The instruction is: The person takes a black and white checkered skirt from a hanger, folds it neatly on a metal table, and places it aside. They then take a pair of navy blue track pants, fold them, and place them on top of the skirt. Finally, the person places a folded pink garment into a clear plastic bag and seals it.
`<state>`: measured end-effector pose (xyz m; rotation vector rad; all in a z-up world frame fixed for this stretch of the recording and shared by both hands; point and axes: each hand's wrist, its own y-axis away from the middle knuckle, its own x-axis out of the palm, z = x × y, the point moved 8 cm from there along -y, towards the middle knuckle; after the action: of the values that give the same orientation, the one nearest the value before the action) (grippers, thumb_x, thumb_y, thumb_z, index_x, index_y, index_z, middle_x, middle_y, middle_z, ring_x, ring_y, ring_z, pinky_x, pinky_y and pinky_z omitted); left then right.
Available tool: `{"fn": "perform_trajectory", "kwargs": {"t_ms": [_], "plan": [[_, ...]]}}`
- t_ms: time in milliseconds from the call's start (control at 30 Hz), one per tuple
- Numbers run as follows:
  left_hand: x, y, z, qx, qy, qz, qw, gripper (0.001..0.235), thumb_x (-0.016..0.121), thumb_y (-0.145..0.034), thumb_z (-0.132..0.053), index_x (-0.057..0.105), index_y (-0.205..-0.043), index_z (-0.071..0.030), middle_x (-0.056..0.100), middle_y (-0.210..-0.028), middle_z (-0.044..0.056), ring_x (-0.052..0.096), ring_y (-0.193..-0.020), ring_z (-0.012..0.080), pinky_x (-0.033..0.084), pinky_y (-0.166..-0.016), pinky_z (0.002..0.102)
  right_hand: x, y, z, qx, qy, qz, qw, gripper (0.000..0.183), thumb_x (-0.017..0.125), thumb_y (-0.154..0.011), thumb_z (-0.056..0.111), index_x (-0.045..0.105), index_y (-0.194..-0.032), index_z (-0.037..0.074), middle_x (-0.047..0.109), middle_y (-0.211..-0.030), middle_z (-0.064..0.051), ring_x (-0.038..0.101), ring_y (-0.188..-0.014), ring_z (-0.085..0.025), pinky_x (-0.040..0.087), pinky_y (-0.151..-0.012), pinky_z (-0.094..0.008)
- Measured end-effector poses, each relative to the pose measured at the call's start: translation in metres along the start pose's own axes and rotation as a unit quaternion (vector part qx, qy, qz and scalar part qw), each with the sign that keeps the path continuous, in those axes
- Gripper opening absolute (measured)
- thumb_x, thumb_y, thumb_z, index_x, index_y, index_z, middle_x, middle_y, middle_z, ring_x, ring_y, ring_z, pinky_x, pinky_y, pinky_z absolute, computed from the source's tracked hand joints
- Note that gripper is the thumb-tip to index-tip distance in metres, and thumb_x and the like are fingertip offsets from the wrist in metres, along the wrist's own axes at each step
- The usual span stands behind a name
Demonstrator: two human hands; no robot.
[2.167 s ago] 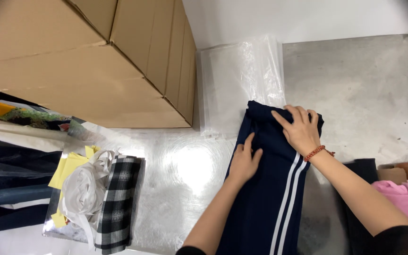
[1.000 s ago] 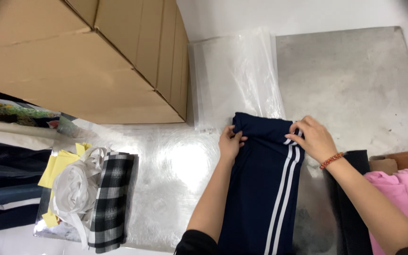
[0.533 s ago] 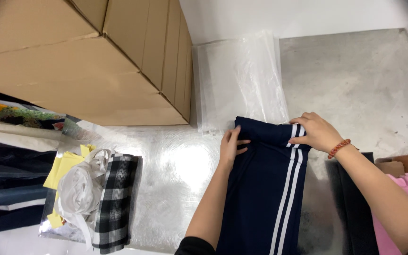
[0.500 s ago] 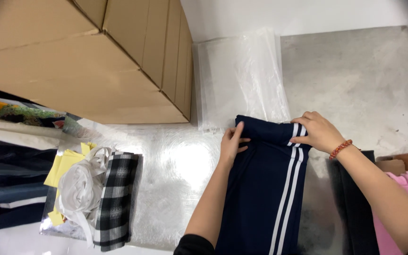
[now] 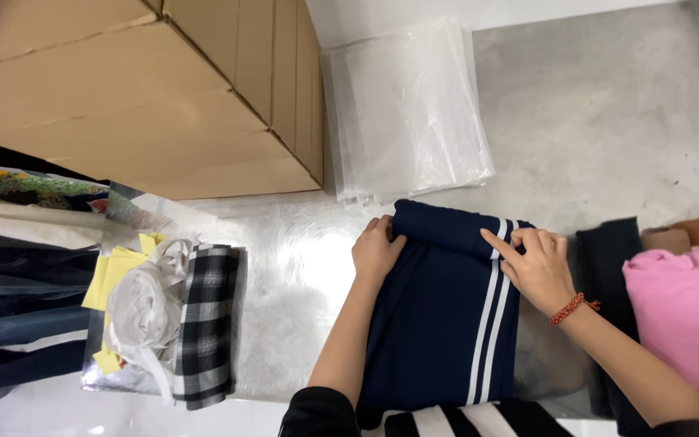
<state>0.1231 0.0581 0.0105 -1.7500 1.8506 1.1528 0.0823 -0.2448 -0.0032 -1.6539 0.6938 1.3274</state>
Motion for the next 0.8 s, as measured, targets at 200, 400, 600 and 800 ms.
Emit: {"fn": "perform_trajectory", "kwargs": {"t_ms": [200,400,600,800], "plan": [[-0.004,0.010,0.003,-0.074,0.087,0.040,0.993,0.065,0.050,-0.096,-0.053,0.067,-0.139,-0.009,0.072,-0.126,0.018,0.069,-0.123,0.0415,0.056,-0.100,0.057,-0.016,0.016,0.027,0.010,-0.028,-0.005,1.000,0.050,0.062,-0.101,0.034,0.059,-0.149,0.048,0.044,-0.108,0.004,0.044,-0.114,-0.020,0.028,-0.105,-0.046],[-0.006,0.008,-0.007,-0.115,0.105,0.047,0.987,0.089,0.064,-0.082,-0.076,0.074,-0.130,-0.002,0.075,-0.120,0.025,0.069,-0.122,0.0460,0.056,-0.100,0.057,-0.005,0.035,0.030,-0.005,-0.008,0.001,1.000,0.057,0.062,-0.099,0.024,0.057,-0.151,0.048,0.047,-0.114,0.001,0.047,-0.119,-0.021,0.032,-0.107,-0.045],[0.030,-0.015,0.042,-0.031,0.147,0.008,0.989,0.042,0.085,-0.084,-0.036,0.080,-0.111,-0.005,0.080,-0.100,0.019,0.076,-0.107,0.0402,0.061,-0.087,0.048,-0.021,0.021,0.009,0.060,-0.149,0.027,0.987,0.046,0.066,-0.101,0.035,0.063,-0.147,0.035,0.059,-0.105,0.001,0.061,-0.109,-0.022,0.043,-0.100,-0.044],[0.037,-0.003,0.059,0.019,0.144,-0.003,0.989,0.023,0.083,-0.088,-0.023,0.077,-0.106,-0.010,0.075,-0.097,0.017,0.070,-0.103,0.0362,0.059,-0.090,0.044,-0.026,-0.028,-0.022,0.127,-0.178,0.117,0.969,0.090,0.085,-0.078,0.055,0.053,-0.157,0.026,0.055,-0.124,-0.009,0.060,-0.116,-0.039,0.050,-0.094,-0.055]]}}
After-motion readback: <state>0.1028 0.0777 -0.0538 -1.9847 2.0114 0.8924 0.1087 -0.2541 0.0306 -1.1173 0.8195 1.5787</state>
